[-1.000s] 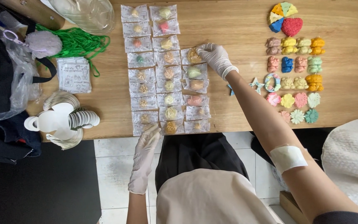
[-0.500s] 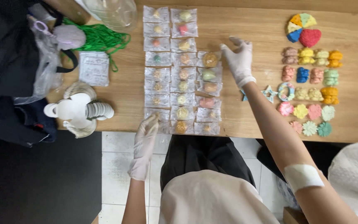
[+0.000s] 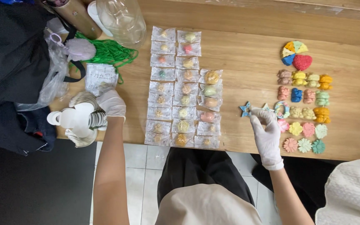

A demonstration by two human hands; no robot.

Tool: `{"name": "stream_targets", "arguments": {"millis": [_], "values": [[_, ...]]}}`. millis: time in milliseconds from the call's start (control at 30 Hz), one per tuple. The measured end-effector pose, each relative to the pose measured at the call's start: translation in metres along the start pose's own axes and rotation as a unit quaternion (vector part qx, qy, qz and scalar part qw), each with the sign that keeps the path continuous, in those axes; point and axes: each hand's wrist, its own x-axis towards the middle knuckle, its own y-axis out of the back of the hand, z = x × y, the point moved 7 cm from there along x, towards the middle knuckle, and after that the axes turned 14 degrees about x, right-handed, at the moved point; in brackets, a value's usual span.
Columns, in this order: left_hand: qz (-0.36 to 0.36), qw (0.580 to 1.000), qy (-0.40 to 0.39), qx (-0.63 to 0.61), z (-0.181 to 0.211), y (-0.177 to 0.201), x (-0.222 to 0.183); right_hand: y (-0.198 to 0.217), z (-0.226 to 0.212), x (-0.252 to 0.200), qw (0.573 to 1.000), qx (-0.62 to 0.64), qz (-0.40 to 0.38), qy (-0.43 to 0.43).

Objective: Packaging decorative wax shapes into small plastic bags with paper inserts.

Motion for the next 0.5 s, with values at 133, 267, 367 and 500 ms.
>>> {"name": "stream_targets", "arguments": {"millis": [133,267,367,500], "values": [[-0.146,0.973,0.014,-0.177,-0.028,0.032,-0.007,0.020,0.028,-0.035,0.991,0.083,0.012,-0.100],[-0.082,0.970,0.000,-0.230,-0.058,0.104,-0.008,0.025,0.022,-0.043,0.982,0.134,0.016,-0.130],[-0.082,0.963,0.013,-0.255,-0.068,0.112,-0.004,0.031,0.032,-0.046,0.983,0.127,0.010,-0.135],[-0.081,0.951,0.030,-0.295,-0.084,0.130,-0.001,0.025,0.013,-0.044,0.981,0.149,0.000,-0.123]]}}
